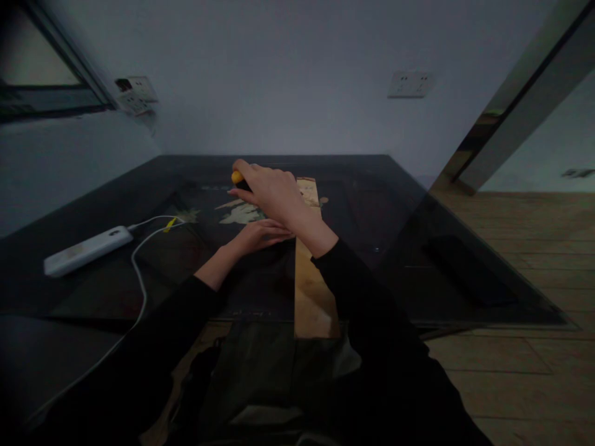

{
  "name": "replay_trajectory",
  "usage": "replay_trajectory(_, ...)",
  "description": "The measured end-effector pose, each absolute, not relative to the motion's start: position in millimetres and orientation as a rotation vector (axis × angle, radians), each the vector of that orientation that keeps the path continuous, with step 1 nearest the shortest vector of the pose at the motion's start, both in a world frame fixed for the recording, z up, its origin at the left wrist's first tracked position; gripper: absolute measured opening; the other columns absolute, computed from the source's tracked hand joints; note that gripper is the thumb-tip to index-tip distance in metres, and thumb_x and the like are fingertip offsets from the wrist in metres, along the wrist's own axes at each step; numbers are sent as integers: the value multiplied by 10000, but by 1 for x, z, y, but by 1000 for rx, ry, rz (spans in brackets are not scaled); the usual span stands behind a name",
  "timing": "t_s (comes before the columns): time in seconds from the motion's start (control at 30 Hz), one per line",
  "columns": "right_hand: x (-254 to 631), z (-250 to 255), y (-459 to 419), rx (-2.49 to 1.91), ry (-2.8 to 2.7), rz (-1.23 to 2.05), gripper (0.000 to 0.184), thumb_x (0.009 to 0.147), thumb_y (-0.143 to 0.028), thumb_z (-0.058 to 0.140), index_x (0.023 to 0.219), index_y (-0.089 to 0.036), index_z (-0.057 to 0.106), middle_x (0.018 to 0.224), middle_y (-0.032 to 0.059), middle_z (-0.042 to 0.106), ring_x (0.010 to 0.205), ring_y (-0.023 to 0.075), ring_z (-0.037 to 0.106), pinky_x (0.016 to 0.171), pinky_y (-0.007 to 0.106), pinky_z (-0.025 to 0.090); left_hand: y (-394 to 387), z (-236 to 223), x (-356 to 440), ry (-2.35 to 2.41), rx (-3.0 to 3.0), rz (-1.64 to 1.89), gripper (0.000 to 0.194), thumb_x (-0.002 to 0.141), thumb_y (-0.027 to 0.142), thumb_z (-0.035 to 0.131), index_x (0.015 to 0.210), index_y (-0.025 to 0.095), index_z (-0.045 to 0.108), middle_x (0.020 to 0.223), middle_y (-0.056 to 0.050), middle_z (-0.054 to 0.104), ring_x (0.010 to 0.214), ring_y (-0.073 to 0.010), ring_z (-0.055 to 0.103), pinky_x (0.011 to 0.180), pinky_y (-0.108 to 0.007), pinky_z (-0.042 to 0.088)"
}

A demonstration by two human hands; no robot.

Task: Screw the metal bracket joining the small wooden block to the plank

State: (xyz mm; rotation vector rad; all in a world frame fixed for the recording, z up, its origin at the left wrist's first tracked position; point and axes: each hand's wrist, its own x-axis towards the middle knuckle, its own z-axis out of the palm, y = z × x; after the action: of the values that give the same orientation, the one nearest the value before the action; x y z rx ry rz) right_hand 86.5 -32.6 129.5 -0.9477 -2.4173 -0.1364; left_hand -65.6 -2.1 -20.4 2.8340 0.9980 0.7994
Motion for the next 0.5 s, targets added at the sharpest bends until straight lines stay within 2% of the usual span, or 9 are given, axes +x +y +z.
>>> replay_trajectory(0.17,89,132,-30,-906,-2349,-95,404,909,-457,509,1217,-194,512,1098,93,657,927,238,603,758,326,414,1,-25,-68,1040,2831,793,325,874,248,605,1186,327,648,1182,-12,676,1083,-165,630,935,-302,507)
replay_trajectory(0.3,97,133,-23,-896,-2234,-94,412,898,-489,509,1169,-180,537,1078,93,635,970,235,580,799,333,421,0,-25,-67,998,2792,844,287,874,275,604,1153,263,668,1159,-45,683,1097,-181,620,952,-338,501)
replay_trajectory(0.5,149,133,-3,-927,-1941,97,432,858,-571,512,1094,-213,559,925,39,617,870,198,589,793,381,472,-8,-16,-64,1114,2764,864,270,886,325,577,1110,220,685,1140,-79,674,1052,-197,628,905,-347,513)
